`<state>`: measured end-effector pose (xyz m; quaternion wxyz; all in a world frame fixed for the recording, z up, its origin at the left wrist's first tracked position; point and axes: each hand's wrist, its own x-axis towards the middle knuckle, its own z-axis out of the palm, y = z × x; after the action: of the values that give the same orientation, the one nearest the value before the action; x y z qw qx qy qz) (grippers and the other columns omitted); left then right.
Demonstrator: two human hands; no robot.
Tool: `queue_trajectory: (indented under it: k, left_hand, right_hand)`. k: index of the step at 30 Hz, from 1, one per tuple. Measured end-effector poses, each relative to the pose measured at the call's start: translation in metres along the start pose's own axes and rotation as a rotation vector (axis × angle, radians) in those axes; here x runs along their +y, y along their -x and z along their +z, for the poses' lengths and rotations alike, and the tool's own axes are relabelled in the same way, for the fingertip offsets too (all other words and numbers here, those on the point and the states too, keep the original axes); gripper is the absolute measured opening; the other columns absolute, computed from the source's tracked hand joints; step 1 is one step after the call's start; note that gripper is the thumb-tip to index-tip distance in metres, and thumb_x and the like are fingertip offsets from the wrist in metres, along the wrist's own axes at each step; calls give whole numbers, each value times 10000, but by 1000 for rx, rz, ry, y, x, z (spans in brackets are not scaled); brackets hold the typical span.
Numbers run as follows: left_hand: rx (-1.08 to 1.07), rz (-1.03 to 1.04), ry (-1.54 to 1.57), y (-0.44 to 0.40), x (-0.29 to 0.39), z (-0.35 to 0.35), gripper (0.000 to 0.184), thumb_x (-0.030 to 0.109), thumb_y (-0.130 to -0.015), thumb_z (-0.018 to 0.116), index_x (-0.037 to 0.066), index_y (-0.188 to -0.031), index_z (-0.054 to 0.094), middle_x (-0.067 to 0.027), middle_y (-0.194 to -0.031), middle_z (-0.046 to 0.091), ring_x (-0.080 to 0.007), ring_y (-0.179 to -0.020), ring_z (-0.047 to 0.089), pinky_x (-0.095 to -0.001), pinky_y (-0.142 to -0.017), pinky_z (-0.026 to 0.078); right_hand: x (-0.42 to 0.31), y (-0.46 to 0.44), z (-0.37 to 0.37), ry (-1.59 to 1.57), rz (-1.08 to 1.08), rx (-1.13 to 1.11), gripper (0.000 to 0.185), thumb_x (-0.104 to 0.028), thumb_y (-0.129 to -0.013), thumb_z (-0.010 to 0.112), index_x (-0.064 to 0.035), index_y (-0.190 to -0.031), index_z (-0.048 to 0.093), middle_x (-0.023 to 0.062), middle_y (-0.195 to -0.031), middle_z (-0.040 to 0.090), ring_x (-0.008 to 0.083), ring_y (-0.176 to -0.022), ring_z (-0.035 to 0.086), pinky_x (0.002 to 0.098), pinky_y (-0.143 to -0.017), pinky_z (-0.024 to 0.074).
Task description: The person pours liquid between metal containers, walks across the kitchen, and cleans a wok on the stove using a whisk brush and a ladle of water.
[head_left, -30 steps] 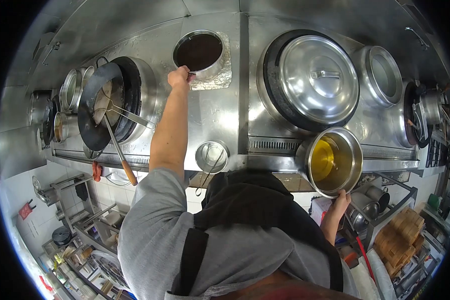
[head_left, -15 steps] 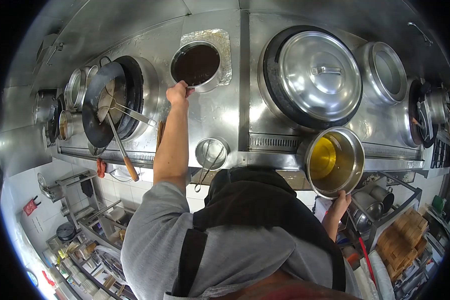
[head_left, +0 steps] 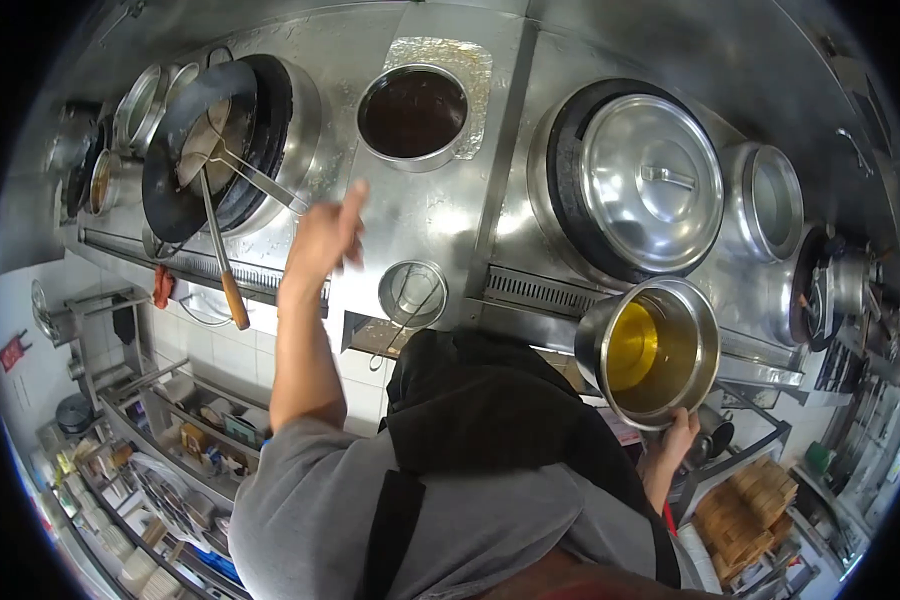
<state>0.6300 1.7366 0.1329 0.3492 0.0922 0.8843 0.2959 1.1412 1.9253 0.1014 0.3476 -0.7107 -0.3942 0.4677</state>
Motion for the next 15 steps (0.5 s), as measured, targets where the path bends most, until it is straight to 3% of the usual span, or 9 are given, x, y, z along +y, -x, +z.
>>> queue_trajectory:
  k: [1, 2, 4, 6, 7, 10, 12, 15]
  left_hand:
    - [-282, 79, 99, 29, -8, -8, 684, 613, -844, 415, -34, -736, 612, -132, -591, 612, -178, -448, 606, -239, -351, 410]
    - [-723, 218, 242, 50, -12, -20, 553, 513, -862, 494, -20, -833, 636, -108, -609, 617, -150, -441, 597, -213, -353, 408]
    - [-1112, 396, 408, 71, -25, -21, 403, 315, -919, 491, -68, -963, 610, -98, -604, 611, -147, -429, 584, -209, -339, 408]
    - [-995, 333, 407, 80, -38, -11, 294, 209, -907, 532, -49, -1024, 608, -84, -607, 606, -126, -450, 579, -213, -361, 423]
    - [-839, 291, 231, 79, -51, -5, 246, 179, -909, 533, -22, -1016, 625, -64, -608, 599, -102, -475, 566, -212, -375, 421]
    - [-664, 189, 287, 76, -67, -19, 309, 293, -882, 581, -3, -934, 653, -40, -555, 578, -90, -464, 557, -222, -371, 404]
    - [-599, 177, 293, 83, -73, -30, 310, 300, -881, 583, -2, -892, 653, -27, -529, 558, -74, -431, 505, -216, -378, 386]
    - [-557, 127, 294, 92, -93, -46, 310, 301, -881, 586, 0, -905, 655, -14, -520, 537, -68, -430, 467, -226, -405, 375]
  right_hand:
    - [-25, 7, 4, 26, -11, -42, 285, -21, -691, 475, 43, -960, 543, 92, -855, 585, 175, -784, 548, 267, -729, 424]
    - [-43, 13, 9, 50, -24, -83, 292, -24, -690, 477, 41, -967, 543, 91, -855, 585, 173, -783, 548, 271, -730, 426]
    - [-82, 20, 20, 57, -60, -167, 272, -50, -708, 487, 32, -961, 547, 80, -872, 575, 160, -774, 541, 272, -686, 433]
    - [-108, 11, 32, 52, -143, -262, 274, -64, -723, 484, 24, -973, 552, 76, -883, 568, 160, -782, 537, 271, -691, 428]
    - [-121, 3, 39, 83, -157, -260, 286, -71, -728, 484, 23, -988, 555, 73, -884, 567, 160, -792, 536, 272, -702, 425]
    - [-170, 9, 101, 57, -311, -410, 309, -84, -738, 487, 22, -1017, 569, 62, -883, 567, 156, -810, 532, 263, -709, 420]
    - [-186, -5, 146, -27, -397, -348, 300, -80, -738, 495, 17, -1008, 581, 53, -872, 565, 145, -812, 529, 254, -704, 418]
    - [-209, -28, 226, -86, -445, -476, 312, -84, -731, 526, 12, -1022, 587, 49, -855, 565, 133, -805, 527, 246, -674, 416]
